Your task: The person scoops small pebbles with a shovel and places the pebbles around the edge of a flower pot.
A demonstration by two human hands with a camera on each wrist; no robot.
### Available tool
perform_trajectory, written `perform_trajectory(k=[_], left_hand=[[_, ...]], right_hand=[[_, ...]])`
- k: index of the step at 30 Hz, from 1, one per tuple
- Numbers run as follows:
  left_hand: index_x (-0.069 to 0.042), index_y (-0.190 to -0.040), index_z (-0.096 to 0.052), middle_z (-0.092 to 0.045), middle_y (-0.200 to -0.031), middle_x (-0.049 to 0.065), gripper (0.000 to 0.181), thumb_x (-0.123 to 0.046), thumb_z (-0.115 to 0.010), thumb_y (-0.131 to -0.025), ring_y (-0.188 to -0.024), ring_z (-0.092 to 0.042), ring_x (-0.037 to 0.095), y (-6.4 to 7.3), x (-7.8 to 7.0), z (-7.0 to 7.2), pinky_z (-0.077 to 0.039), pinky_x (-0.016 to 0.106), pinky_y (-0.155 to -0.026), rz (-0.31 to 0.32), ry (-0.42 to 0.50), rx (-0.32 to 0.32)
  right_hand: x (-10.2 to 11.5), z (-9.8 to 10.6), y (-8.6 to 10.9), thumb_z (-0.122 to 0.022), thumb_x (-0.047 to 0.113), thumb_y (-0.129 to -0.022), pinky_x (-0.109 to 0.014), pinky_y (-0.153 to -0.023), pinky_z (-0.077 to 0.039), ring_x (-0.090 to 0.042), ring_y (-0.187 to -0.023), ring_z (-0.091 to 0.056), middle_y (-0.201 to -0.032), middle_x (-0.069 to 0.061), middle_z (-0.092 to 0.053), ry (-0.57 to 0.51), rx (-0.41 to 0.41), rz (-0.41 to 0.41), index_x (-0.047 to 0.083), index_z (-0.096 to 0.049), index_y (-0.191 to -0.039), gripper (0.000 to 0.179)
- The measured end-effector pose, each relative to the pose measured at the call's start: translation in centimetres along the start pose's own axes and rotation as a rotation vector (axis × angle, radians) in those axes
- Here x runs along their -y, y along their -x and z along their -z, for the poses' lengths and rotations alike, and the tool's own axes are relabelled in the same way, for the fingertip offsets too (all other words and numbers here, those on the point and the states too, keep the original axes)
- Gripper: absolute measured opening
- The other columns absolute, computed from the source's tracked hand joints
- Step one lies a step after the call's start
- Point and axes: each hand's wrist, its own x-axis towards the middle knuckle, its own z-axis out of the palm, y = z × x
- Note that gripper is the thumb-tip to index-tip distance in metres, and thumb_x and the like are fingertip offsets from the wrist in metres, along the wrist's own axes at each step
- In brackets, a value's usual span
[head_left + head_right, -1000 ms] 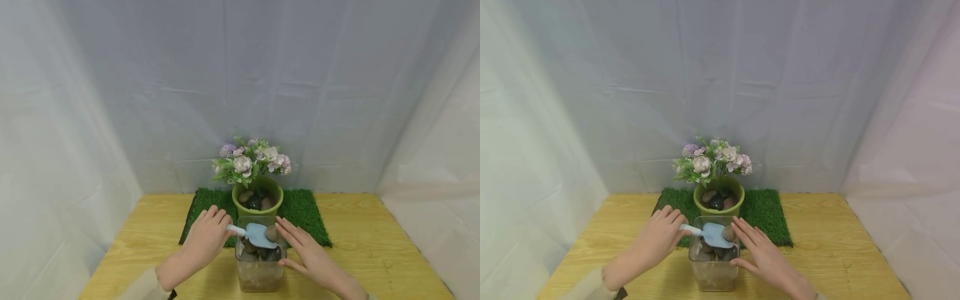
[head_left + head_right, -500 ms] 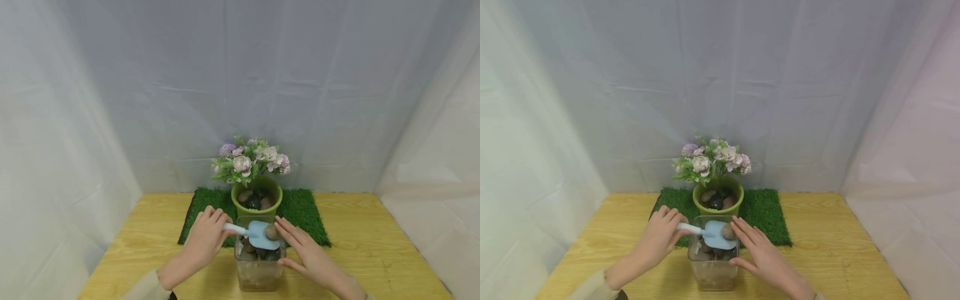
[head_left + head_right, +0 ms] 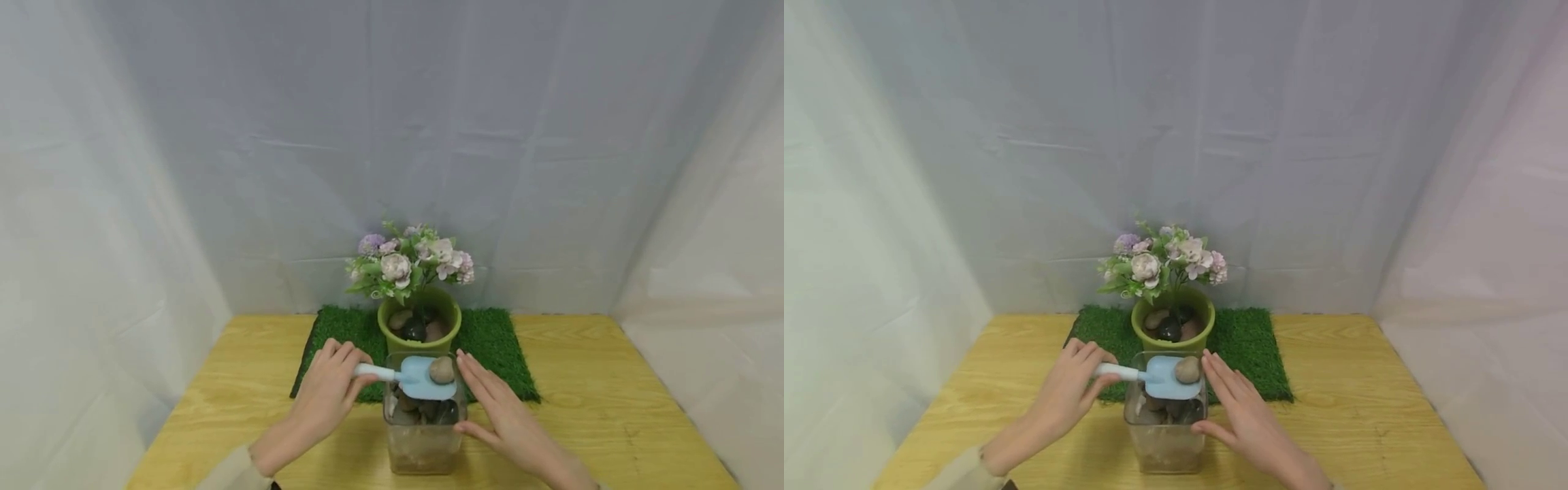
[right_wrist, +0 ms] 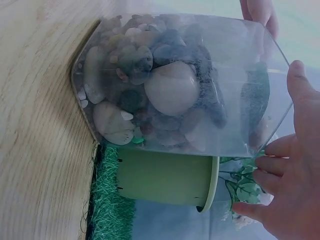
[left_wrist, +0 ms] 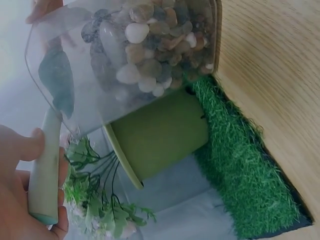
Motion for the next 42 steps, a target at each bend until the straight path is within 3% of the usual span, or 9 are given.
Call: perform_trajectory(k=[7, 10, 14, 17, 28, 34, 42], left_hand=[[-0.016, -0.095, -0.069, -0.06, -0.087, -0.005, 0.016, -0.025, -0.079, -0.087, -0.078, -0.039, 0.012, 0.7, 1.0, 0.6, -0.035, 0.03, -0.07, -0.02, 0.004, -0.095], [-0.013, -0.096, -0.069, -0.059, -0.086, -0.004, 0.017, -0.023, -0.079, -0.086, -0.078, -0.041, 0.013, 0.9, 1.4, 0.9, -0.038, 0.03, -0.071, -0.047, 0.004, -0.13], [-0.01, -0.096, -0.07, -0.059, -0.086, -0.004, 0.018, -0.022, -0.079, -0.086, -0.079, -0.043, 0.012, 0.9, 1.9, 1.5, -0.04, 0.03, -0.071, -0.067, 0.011, -0.164], [-0.009, -0.097, -0.07, -0.059, -0.085, -0.003, 0.018, -0.02, -0.078, -0.086, -0.077, -0.042, 0.012, 0.8, 2.2, 1.8, -0.039, 0.029, -0.071, -0.08, 0.013, -0.185], [-0.006, -0.097, -0.07, -0.062, -0.086, 0.001, 0.018, -0.019, -0.077, -0.087, -0.076, -0.042, 0.014, -0.6, 2.9, 2.3, -0.038, 0.032, -0.072, -0.085, 0.005, -0.2], [-0.005, -0.098, -0.07, -0.063, -0.085, 0.003, 0.018, -0.019, -0.076, -0.09, -0.076, -0.043, 0.019, -2.6, 3.2, 1.6, -0.037, 0.034, -0.073, -0.072, 0.004, -0.19], [-0.005, -0.1, -0.071, -0.063, -0.087, 0.004, 0.02, -0.023, -0.073, -0.093, -0.078, -0.043, 0.022, -5.0, 3.8, -0.5, -0.036, 0.036, -0.073, 0.002, 0.015, -0.139]], right_hand=[[0.3, 0.0, 0.0, -0.07, 0.048, -0.093, -0.055, -0.112, -0.036, -0.026, -0.152, -0.025, -0.168, -0.006, -0.021, 0.112, 0.012, 0.0, 0.017, -0.018, -0.164, 0.093], [0.4, 0.0, -0.1, -0.07, 0.048, -0.091, -0.042, -0.123, -0.019, -0.024, -0.153, -0.023, -0.168, -0.004, -0.022, 0.177, -0.016, 0.053, 0.016, -0.022, -0.163, 0.092], [0.3, 0.0, -0.2, -0.07, 0.05, -0.089, -0.029, -0.124, 0.002, -0.025, -0.151, -0.029, -0.165, -0.007, -0.029, 0.274, -0.085, 0.17, 0.009, -0.031, -0.16, 0.091], [0.2, -0.1, -0.1, -0.067, 0.053, -0.091, -0.03, -0.124, 0.002, -0.025, -0.149, -0.033, -0.163, -0.009, -0.033, 0.31, -0.109, 0.209, 0.007, -0.032, -0.159, 0.089], [0.2, -0.4, 0.1, -0.064, 0.052, -0.095, -0.028, -0.124, 0.0, -0.027, -0.148, -0.034, -0.166, -0.008, -0.028, 0.258, -0.079, 0.18, 0.011, -0.025, -0.162, 0.087], [0.1, -0.3, 0.3, -0.064, 0.052, -0.095, -0.026, -0.123, 0.001, -0.023, -0.151, -0.029, -0.167, -0.005, -0.026, 0.247, -0.071, 0.156, 0.013, -0.022, -0.163, 0.088], [0.2, -0.6, 0.1, -0.061, 0.053, -0.097, -0.027, -0.123, -0.001, -0.024, -0.15, -0.03, -0.166, -0.008, -0.028, 0.217, -0.072, 0.161, 0.011, -0.023, -0.162, 0.086]])
